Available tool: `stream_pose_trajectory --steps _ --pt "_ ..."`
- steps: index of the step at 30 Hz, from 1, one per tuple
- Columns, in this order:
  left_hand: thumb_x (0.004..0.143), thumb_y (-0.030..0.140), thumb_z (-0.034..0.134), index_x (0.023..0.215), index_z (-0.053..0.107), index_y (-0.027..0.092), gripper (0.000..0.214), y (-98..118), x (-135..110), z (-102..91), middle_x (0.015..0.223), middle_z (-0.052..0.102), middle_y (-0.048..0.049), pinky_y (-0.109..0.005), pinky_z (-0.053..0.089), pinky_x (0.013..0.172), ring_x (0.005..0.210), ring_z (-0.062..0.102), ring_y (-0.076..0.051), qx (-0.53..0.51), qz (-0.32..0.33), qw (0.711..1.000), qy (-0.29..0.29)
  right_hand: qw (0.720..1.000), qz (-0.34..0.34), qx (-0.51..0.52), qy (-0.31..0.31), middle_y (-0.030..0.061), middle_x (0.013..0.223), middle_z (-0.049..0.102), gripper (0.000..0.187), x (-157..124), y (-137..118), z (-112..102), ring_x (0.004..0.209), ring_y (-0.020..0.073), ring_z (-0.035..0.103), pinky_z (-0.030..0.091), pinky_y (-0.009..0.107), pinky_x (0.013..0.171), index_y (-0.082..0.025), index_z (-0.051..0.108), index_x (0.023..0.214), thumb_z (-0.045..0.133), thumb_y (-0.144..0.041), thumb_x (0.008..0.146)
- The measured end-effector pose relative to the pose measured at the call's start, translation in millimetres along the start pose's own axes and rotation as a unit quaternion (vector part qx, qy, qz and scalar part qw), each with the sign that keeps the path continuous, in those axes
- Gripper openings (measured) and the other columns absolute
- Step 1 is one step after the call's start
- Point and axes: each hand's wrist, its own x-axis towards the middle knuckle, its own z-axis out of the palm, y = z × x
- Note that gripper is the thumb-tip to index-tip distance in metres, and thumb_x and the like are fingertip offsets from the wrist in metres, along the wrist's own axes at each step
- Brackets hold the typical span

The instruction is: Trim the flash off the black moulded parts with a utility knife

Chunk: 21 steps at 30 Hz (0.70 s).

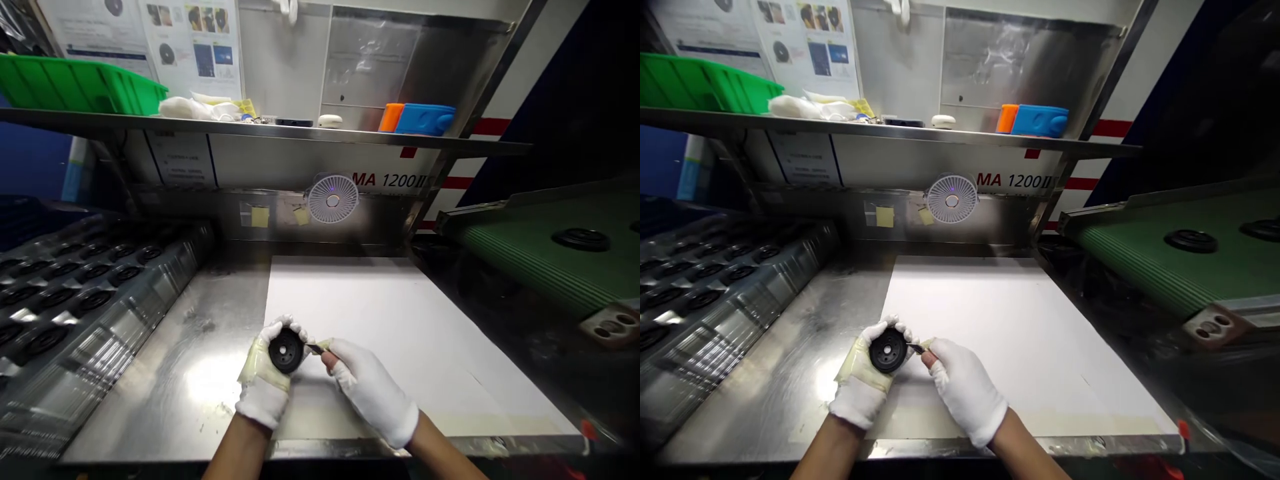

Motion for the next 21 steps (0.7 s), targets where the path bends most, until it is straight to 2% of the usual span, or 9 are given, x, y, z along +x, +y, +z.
stream_pose_trajectory --steps 3,8,14,21 --pt "0.076 0.021 0.058 0.072 0.056 0.014 0.008 1 -1 1.3 0.068 0.053 -0.0022 -0.030 0.051 0.066 0.066 0.055 -0.015 -0.008 0.027 1.000 -0.003 1.000 -0.008 -0.007 0.001 -0.0020 0.070 0.054 0.019 8 -3 13 0.064 0.0129 0.049 0.037 0.023 0.059 -0.020 0.049 0.073 0.038 -0.022 0.089" --pt "0.075 0.014 0.057 0.073 0.057 0.013 0.002 2 0 3.2 0.068 0.053 -0.0023 -0.028 0.050 0.068 0.066 0.055 -0.013 -0.020 0.033 0.999 0.019 0.994 -0.001 -0.094 0.047 0.0003 0.074 0.059 0.025 12 -7 27 0.066 0.0150 0.053 0.036 0.024 0.060 -0.021 0.053 0.082 0.034 -0.032 0.093" --pt "0.073 0.012 0.057 0.073 0.059 0.014 0.002 -10 7 -1.4 0.068 0.053 -0.0019 -0.028 0.050 0.070 0.066 0.054 -0.013 -0.027 0.052 0.998 0.007 0.985 0.015 -0.160 0.054 0.0013 0.080 0.063 0.026 9 -5 35 0.072 0.0165 0.057 0.034 0.025 0.062 -0.023 0.056 0.091 0.033 -0.033 0.094" --pt "0.074 0.013 0.057 0.072 0.057 0.015 0.003 -19 16 -3.6 0.069 0.054 -0.0006 -0.031 0.049 0.076 0.067 0.054 -0.011 -0.044 0.100 0.994 0.001 0.980 0.025 -0.185 0.069 -0.0023 0.071 0.061 0.024 0 -7 45 0.062 0.0140 0.053 0.027 0.025 0.054 -0.023 0.052 0.082 0.034 -0.032 0.095"
